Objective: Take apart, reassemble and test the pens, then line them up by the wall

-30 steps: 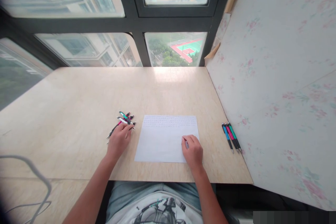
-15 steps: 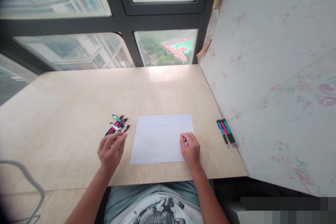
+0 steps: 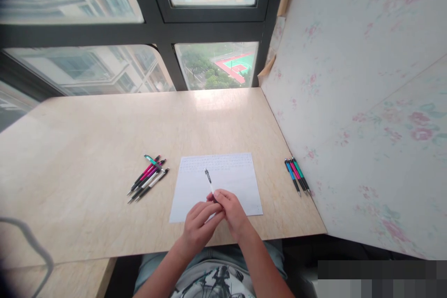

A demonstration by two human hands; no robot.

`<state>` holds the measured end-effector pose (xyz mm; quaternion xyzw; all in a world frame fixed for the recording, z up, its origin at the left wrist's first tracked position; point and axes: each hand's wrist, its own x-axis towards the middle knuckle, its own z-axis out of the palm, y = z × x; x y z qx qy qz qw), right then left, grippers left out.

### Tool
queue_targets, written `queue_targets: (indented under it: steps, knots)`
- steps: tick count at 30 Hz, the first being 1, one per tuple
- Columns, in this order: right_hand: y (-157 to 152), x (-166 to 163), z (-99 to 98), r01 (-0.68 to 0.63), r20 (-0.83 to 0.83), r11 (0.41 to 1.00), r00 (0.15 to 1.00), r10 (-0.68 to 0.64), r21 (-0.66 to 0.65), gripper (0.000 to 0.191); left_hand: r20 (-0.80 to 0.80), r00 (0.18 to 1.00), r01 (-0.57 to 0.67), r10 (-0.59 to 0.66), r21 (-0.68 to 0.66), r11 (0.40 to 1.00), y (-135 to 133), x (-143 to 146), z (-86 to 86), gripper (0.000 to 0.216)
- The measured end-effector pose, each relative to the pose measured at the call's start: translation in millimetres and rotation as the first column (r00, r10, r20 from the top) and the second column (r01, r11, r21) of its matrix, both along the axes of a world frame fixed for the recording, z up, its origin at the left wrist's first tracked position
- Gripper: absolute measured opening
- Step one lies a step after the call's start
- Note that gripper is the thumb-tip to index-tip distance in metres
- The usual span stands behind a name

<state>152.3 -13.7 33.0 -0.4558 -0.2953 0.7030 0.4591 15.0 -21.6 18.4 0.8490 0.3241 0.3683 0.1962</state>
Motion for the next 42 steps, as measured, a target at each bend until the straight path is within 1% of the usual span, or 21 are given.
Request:
queue_targets:
  steps: [2, 4, 6, 7, 8, 9, 11, 13, 14, 16, 19, 21, 23, 25, 26, 28, 30, 36, 39, 42]
  knots:
    - [1, 7, -1.0, 0.031, 0.028, 0.999, 0.999, -0.031, 0.022, 0.034, 0.021, 1.0, 0.008, -0.006, -0.084, 0.996, -2, 6, -2.4, 0.026]
    - [3, 16, -4.8, 0.077, 0.175, 0.992, 0.98, -0.093, 0.097, 0.033, 0.061, 0.998, -0.02, 0.028, -0.126, 0.992, -2, 6, -4.2, 0.027]
    - [4, 23, -8.8, 0.11, 0.361, 0.976, 0.916, -0.173, 0.189, 0.034, 0.145, 0.98, -0.105, 0.137, -0.208, 0.972, -1, 4, -5.1, 0.024]
    - [4, 25, -9.8, 0.105, 0.435, 0.97, 0.88, -0.192, 0.217, 0.034, 0.191, 0.958, -0.154, 0.214, -0.286, 0.946, 1, 3, -5.2, 0.022]
    - [4, 26, -9.7, 0.076, 0.491, 0.968, 0.851, -0.188, 0.238, 0.033, 0.22, 0.934, -0.183, 0.283, -0.387, 0.904, 3, 2, -5.1, 0.02]
    - [4, 26, -8.4, 0.02, 0.531, 0.966, 0.832, -0.159, 0.256, 0.031, 0.235, 0.91, -0.193, 0.341, -0.49, 0.85, 5, 2, -4.6, 0.021]
    - [3, 23, -3.4, -0.137, 0.591, 0.942, 0.803, -0.076, 0.308, 0.024, 0.257, 0.879, -0.149, 0.401, -0.651, 0.744, 11, 2, -3.5, 0.028]
    - [3, 20, 2.2, -0.266, 0.637, 0.896, 0.771, -0.025, 0.356, 0.02, 0.313, 0.851, -0.067, 0.422, -0.733, 0.677, 16, 2, -2.5, 0.028]
    - [3, 18, 3.9, -0.291, 0.646, 0.885, 0.763, -0.016, 0.365, 0.019, 0.345, 0.83, -0.033, 0.438, -0.753, 0.657, 19, 2, -2.2, 0.026]
    - [4, 18, 3.6, -0.258, 0.621, 0.903, 0.784, -0.013, 0.345, 0.019, 0.389, 0.772, -0.005, 0.502, -0.787, 0.617, 22, 1, -2.3, 0.025]
    - [6, 20, -5.7, -0.096, 0.474, 0.961, 0.88, -0.041, 0.261, 0.022, 0.42, 0.664, 0.032, 0.619, -0.843, 0.537, 24, 0, -3.6, 0.028]
    - [6, 19, -13.4, 0.038, 0.348, 0.978, 0.931, -0.108, 0.204, 0.024, 0.455, 0.612, 0.119, 0.646, -0.861, 0.494, 25, 1, -4.7, 0.029]
    - [6, 17, -18.5, 0.167, 0.242, 0.974, 0.949, -0.202, 0.155, 0.025, 0.484, 0.611, 0.188, 0.626, -0.857, 0.479, 25, 3, -5.6, 0.028]
    - [5, 14, -19.9, 0.259, 0.164, 0.96, 0.948, -0.274, 0.106, 0.026, 0.491, 0.646, 0.202, 0.584, -0.848, 0.49, 25, 4, -6.6, 0.025]
    - [5, 13, -19.6, 0.281, 0.132, 0.956, 0.948, -0.29, 0.084, 0.026, 0.488, 0.667, 0.195, 0.564, -0.844, 0.499, 25, 5, -7.2, 0.024]
    - [4, 12, -18.3, 0.276, 0.089, 0.96, 0.956, -0.28, 0.053, 0.027, 0.484, 0.688, 0.182, 0.541, -0.836, 0.517, 25, 4, -9.2, 0.024]
    - [3, 11, -17.4, 0.256, 0.081, 0.966, 0.963, -0.259, 0.045, 0.028, 0.491, 0.689, 0.188, 0.533, -0.832, 0.522, 25, 4, -12.2, 0.024]
    - [2, 10, -17.6, 0.254, 0.078, 0.967, 0.964, -0.255, 0.03, 0.027, 0.522, 0.644, 0.274, 0.559, -0.84, 0.469, 24, 3, -21.6, 0.028]
    - [2, 10, -17.9, 0.256, 0.086, 0.966, 0.963, -0.257, 0.024, 0.028, 0.529, 0.641, 0.289, 0.557, -0.838, 0.463, 23, 2, -23.2, 0.03]
    - [1, 11, -20.4, 0.253, 0.146, 0.965, 0.955, -0.26, 0.065, 0.028, 0.526, 0.642, 0.283, 0.558, -0.839, 0.465, 23, 2, -22.1, 0.027]
